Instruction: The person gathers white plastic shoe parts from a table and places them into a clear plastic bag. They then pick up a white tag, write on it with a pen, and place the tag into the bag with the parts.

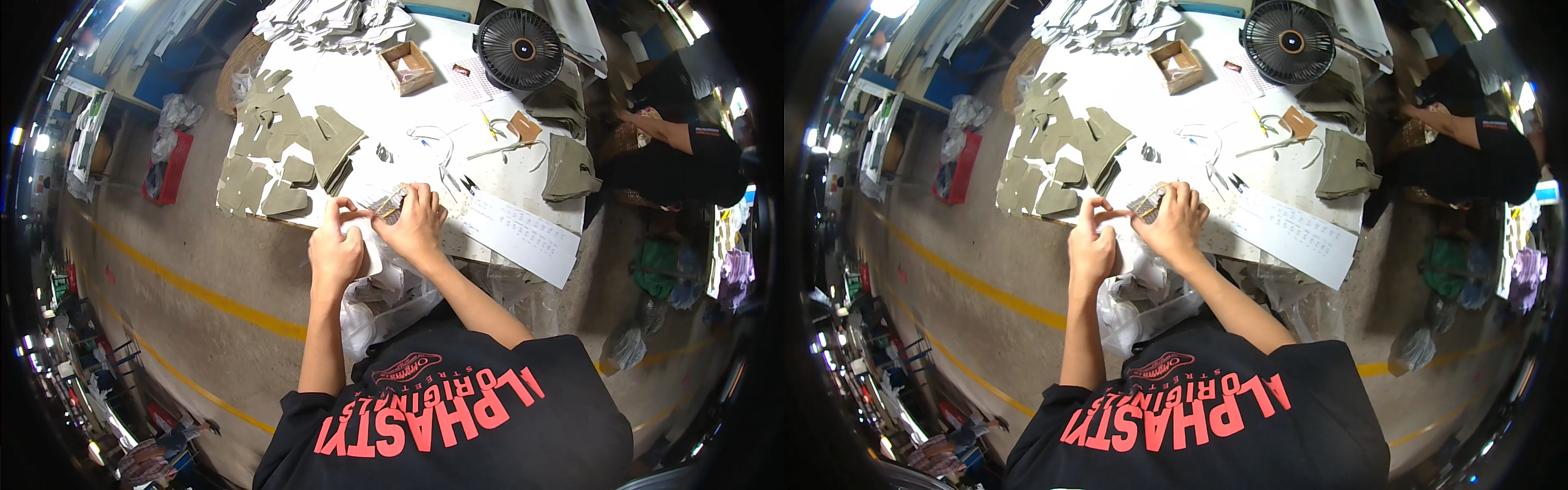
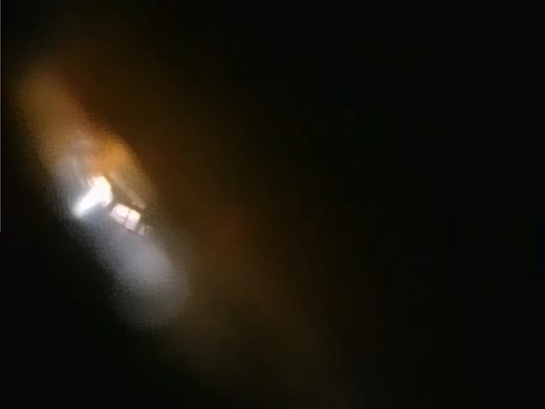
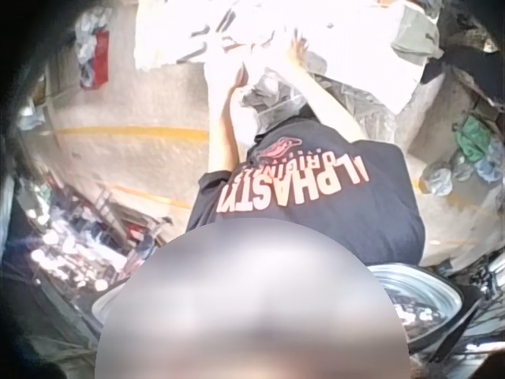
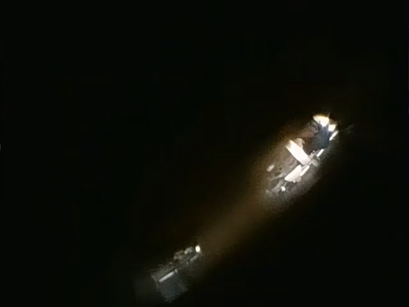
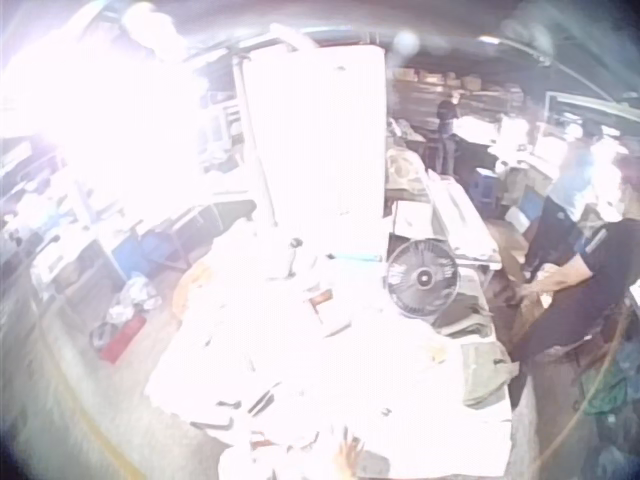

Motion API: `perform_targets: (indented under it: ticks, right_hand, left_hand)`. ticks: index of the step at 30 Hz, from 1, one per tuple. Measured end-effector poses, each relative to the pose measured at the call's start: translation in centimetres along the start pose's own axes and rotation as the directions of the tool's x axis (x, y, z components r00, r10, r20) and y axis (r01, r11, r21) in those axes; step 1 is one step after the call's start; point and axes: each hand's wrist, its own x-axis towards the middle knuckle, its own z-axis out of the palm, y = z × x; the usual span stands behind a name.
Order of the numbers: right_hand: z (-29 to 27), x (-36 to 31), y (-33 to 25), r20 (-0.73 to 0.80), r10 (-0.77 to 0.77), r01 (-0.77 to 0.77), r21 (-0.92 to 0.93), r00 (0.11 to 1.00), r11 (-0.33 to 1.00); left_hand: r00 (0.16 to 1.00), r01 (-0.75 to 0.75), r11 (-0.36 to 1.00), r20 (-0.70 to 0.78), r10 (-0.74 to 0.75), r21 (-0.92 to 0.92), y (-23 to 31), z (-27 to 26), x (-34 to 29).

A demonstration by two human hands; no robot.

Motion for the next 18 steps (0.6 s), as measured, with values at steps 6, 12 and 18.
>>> perform_targets:
  ticks: [6, 12, 18]
  right_hand:
    - [-1.8, 1.3, 3.8, 0.168, -0.082, 0.050, 0.185, 0.982, 0.981]
    - [-1.3, 1.0, 5.4, 0.197, -0.180, 0.087, 0.404, 0.964, 0.910]
    - [1.4, 3.8, 9.2, 0.380, 0.194, -0.397, 0.583, 0.904, 0.709]
  left_hand:
    - [0.959, -0.106, 0.994, -0.268, 0.095, -0.029, -4.3, -2.7, -0.7]
    - [1.000, -0.023, 0.992, 0.002, 0.024, -0.120, -5.1, 0.4, -2.3]
    - [0.994, 0.072, 0.972, 0.100, -0.050, -0.225, -6.7, 3.6, -1.2]
